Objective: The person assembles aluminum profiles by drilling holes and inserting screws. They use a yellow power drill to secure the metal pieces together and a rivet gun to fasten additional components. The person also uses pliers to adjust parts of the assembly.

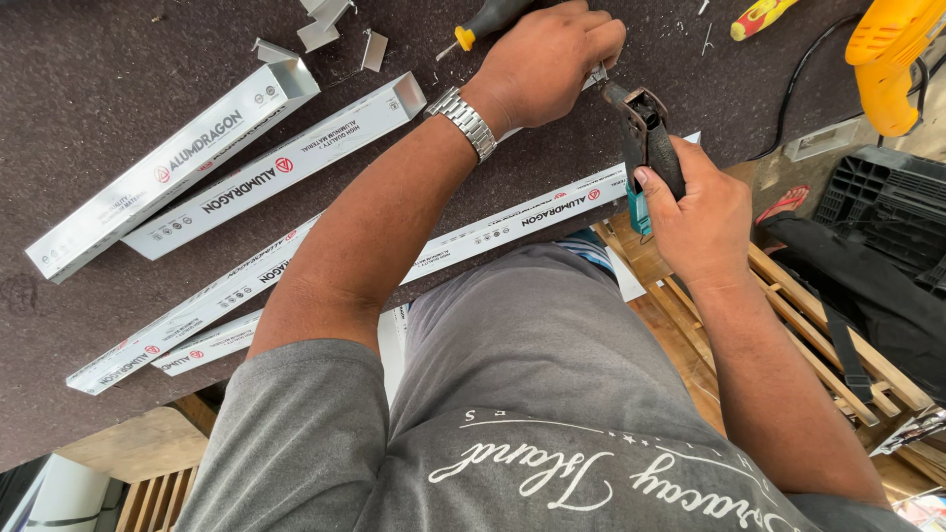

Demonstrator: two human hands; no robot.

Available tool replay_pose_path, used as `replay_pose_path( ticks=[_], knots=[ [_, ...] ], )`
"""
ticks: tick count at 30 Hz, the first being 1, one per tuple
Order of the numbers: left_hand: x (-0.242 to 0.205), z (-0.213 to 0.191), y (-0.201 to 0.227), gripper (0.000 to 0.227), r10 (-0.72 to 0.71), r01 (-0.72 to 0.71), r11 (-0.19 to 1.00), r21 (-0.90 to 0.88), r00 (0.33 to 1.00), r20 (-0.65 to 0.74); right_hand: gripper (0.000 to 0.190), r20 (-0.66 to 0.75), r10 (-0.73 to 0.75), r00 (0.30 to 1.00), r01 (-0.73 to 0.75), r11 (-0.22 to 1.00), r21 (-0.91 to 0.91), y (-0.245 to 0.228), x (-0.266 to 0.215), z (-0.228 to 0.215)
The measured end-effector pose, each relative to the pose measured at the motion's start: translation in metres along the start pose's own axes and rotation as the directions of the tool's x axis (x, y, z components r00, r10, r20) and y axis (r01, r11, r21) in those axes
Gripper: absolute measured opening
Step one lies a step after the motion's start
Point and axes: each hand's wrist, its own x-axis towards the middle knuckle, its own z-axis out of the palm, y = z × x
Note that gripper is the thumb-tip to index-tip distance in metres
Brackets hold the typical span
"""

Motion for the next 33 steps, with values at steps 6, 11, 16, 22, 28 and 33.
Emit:
replay_pose_path(
  ticks=[6,11,16,22,28,33],
  knots=[
    [-0.001,0.0,-0.001,0.02,0.006,-0.006,1.0,0.004,1.0,-0.004,0.034,-0.003,-0.009,1.0,0.009,0.999,-0.047,-0.002,0.002,0.001],
    [0.0,0.001,0.0,0.019,-0.007,0.007,1.0,-0.003,1.0,0.001,0.035,0.004,0.036,0.999,-0.034,0.969,-0.243,-0.012,0.003,-0.003],
    [0.0,-0.001,0.0,0.016,-0.006,0.006,1.0,-0.006,1.0,-0.001,0.036,0.088,0.091,0.992,-0.057,0.94,-0.337,-0.019,0.006,-0.011],
    [0.0,-0.002,0.001,0.016,0.005,-0.005,1.0,-0.002,1.0,-0.027,0.032,0.171,0.22,0.96,-0.176,0.955,-0.239,-0.022,0.012,-0.016],
    [-0.004,-0.005,0.0,0.016,0.037,-0.039,0.998,-0.041,0.998,-0.043,0.031,0.248,0.226,0.942,-0.149,0.944,-0.294,-0.027,0.025,-0.028],
    [-0.002,-0.005,-0.001,0.016,0.025,-0.027,0.997,-0.07,0.999,-0.026,0.037,0.234,0.181,0.955,-0.046,0.874,-0.485,-0.028,0.029,-0.016]
  ],
)
